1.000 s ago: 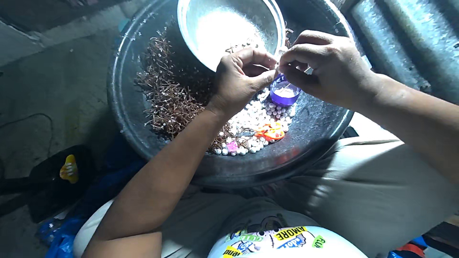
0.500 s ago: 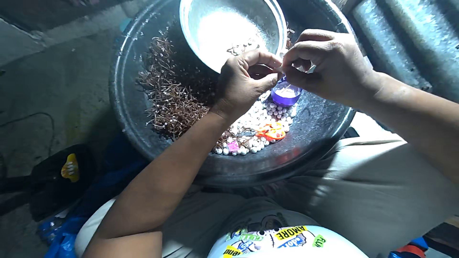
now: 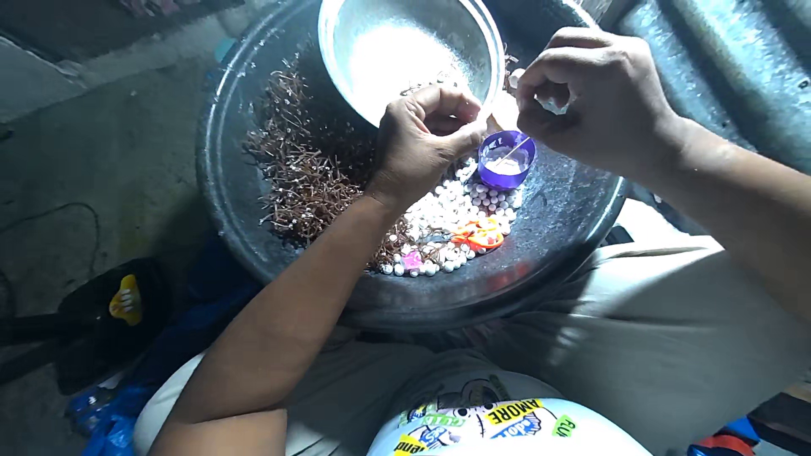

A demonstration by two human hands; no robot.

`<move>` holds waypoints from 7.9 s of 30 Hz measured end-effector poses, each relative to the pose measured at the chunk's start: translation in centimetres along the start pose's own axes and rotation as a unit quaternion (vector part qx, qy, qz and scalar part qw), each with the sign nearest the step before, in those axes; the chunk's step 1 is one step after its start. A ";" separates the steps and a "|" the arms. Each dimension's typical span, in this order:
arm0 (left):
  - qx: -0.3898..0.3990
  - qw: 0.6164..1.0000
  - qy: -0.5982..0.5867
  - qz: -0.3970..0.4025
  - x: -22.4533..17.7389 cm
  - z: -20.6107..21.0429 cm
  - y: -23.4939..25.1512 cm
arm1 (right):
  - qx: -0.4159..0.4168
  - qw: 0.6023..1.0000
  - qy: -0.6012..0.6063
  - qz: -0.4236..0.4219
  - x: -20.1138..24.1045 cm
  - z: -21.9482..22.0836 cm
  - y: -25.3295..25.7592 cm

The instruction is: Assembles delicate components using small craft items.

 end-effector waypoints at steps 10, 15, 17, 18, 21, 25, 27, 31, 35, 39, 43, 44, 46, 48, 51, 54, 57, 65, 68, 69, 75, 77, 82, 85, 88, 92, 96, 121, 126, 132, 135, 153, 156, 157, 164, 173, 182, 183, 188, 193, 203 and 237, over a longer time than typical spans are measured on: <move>0.030 0.990 -0.101 -0.098 -0.1 -0.2 0.2 | 0.031 0.998 0.054 0.003 -0.3 -0.4 -0.8; 0.037 0.992 -0.077 -0.098 0.0 -0.4 0.3 | 0.034 0.996 0.076 0.007 -0.5 -0.2 -0.8; 0.045 0.991 -0.066 -0.109 -0.1 -0.5 0.3 | 0.031 0.996 0.078 0.006 -0.5 -0.2 -0.7; 0.048 0.991 -0.065 -0.110 -0.1 -0.5 0.3 | 0.027 0.996 0.079 0.006 -0.5 -0.3 -0.7; 0.056 0.991 -0.071 -0.096 0.0 -0.5 0.2 | 0.018 0.997 0.073 0.000 -0.4 -0.3 -0.6; 0.051 0.992 -0.064 -0.101 0.0 -0.4 0.2 | -0.005 0.998 0.055 -0.020 -0.1 -0.5 -0.6; 0.055 0.992 -0.060 -0.101 0.0 -0.4 0.2 | -0.013 0.998 0.054 -0.021 0.1 -0.4 -0.5; 0.059 0.991 -0.061 -0.100 -0.1 -0.2 0.1 | -0.010 0.998 0.053 -0.021 0.4 -0.3 -0.4; 0.058 0.991 -0.064 -0.101 -0.2 -0.2 0.1 | -0.009 0.998 0.052 -0.030 0.3 -0.2 -0.4; 0.059 0.991 -0.067 -0.104 -0.2 -0.2 0.1 | -0.011 0.998 0.050 -0.038 0.4 -0.2 -0.3; 0.059 0.990 -0.076 -0.106 -0.2 -0.1 0.1 | -0.008 0.999 0.031 -0.040 0.5 -0.1 -0.3; 0.060 0.990 -0.078 -0.106 -0.2 -0.1 0.1 | -0.005 0.999 0.027 -0.042 0.5 -0.1 -0.3; 0.062 0.989 -0.081 -0.107 -0.2 -0.1 0.1 | 0.002 0.999 0.020 -0.050 0.7 -0.1 -0.3; 0.067 0.988 -0.082 -0.111 -0.2 -0.1 0.1 | 0.003 0.998 0.018 -0.053 0.8 -0.1 -0.3; 0.075 0.987 -0.094 -0.110 0.0 -0.2 0.1 | 0.003 0.998 0.019 -0.059 0.8 0.0 -0.4; 0.077 0.985 -0.102 -0.114 -0.1 -0.2 0.1 | -0.005 0.998 0.026 -0.057 0.7 -0.1 -0.4; 0.078 0.984 -0.109 -0.120 -0.1 -0.2 0.1 | -0.019 0.998 0.042 -0.052 0.6 -0.3 -0.3; 0.077 0.982 -0.117 -0.129 -0.3 -0.2 0.1 | 0.000 0.998 0.031 -0.051 0.4 0.0 -0.3; 0.081 0.979 -0.127 -0.135 -0.3 -0.2 0.1 | 0.003 0.998 0.018 -0.057 0.3 0.0 -0.3; 0.082 0.979 -0.128 -0.136 -0.3 -0.2 0.1 | 0.005 0.998 0.013 -0.060 0.3 0.0 -0.3; 0.087 0.976 -0.135 -0.149 -0.3 -0.2 0.1 | 0.001 0.996 -0.013 -0.090 0.7 0.0 -0.2; 0.091 0.974 -0.139 -0.154 -0.3 -0.2 0.1 | 0.000 0.995 -0.017 -0.097 0.7 0.0 -0.2; 0.101 0.973 -0.128 -0.162 -0.3 -0.2 0.1 | -0.007 0.996 -0.008 -0.090 0.7 0.0 -0.1; 0.106 0.975 -0.120 -0.157 -0.2 -0.1 0.1 | -0.010 0.996 0.000 -0.088 0.8 0.1 -0.2; 0.106 0.973 -0.134 -0.157 -0.3 0.0 0.1 | -0.014 0.996 0.000 -0.086 0.7 0.1 -0.2; 0.100 0.975 -0.122 -0.154 -0.6 -0.3 0.1 | -0.015 0.997 0.004 -0.071 0.6 0.1 -0.2; 0.106 0.978 -0.115 -0.141 -0.5 -0.6 0.2 | -0.018 0.997 0.007 -0.071 0.5 0.2 -0.1; 0.118 0.967 -0.157 -0.164 -0.4 -0.3 0.2 | -0.033 0.997 0.019 -0.070 0.5 0.2 -0.1; 0.112 0.976 -0.142 -0.117 0.0 -0.5 0.3 | -0.036 0.997 0.030 -0.062 0.5 0.1 -0.2; 0.092 0.977 -0.150 -0.121 0.0 -0.4 0.3 | -0.026 0.997 0.013 -0.076 0.8 0.2 0.0; 0.088 0.975 -0.151 -0.134 -0.3 -0.4 0.2 | -0.024 0.996 -0.002 -0.089 0.9 0.2 0.0; 0.070 0.984 -0.141 -0.089 -0.3 -0.5 0.1 | -0.029 0.997 0.011 -0.068 0.4 0.6 -0.3; 0.086 0.974 -0.149 -0.146 -0.3 -0.6 -0.1 | -0.040 0.997 -0.009 -0.066 0.4 1.0 -0.4; 0.087 0.968 -0.169 -0.164 -0.4 -0.6 0.0 | -0.049 0.996 -0.012 -0.072 0.4 1.2 -0.4; 0.070 0.958 -0.198 -0.193 -1.3 -0.3 0.0 | -0.077 0.995 -0.014 -0.069 0.2 1.4 -0.8; 0.091 0.953 -0.200 -0.209 -1.6 0.0 -0.2 | -0.080 0.994 -0.001 -0.077 0.4 1.4 -0.6; 0.095 0.970 -0.171 -0.141 -1.2 -0.6 0.1 | -0.085 0.994 0.003 -0.064 0.5 1.2 -0.5; 0.093 0.971 -0.171 -0.140 -1.2 -0.5 0.1 | -0.085 0.994 0.002 -0.068 0.5 1.2 -0.4; 0.093 0.968 -0.182 -0.148 -1.0 -0.4 0.0 | -0.082 0.994 0.001 -0.079 0.6 1.4 -0.5; 0.087 0.966 -0.187 -0.157 -1.1 -0.3 -0.1 | -0.086 0.993 -0.001 -0.081 0.7 1.4 -0.5; 0.072 0.968 -0.172 -0.170 -1.0 -0.1 -0.3 | -0.079 0.993 -0.007 -0.085 1.0 1.4 -0.6; 0.123 0.942 0.259 -0.176 1.8 -5.4 2.3 | 0.050 0.968 0.099 -0.226 2.5 -2.8 -2.6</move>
Point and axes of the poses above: each hand's wrist, its own y-axis towards the middle knuckle, its own z-axis out of the palm, x = y × z, the point moved 2 cm from there along y, towards the middle knuckle, and after that the axes turned 15 degrees about -z, right-handed, at the moved point
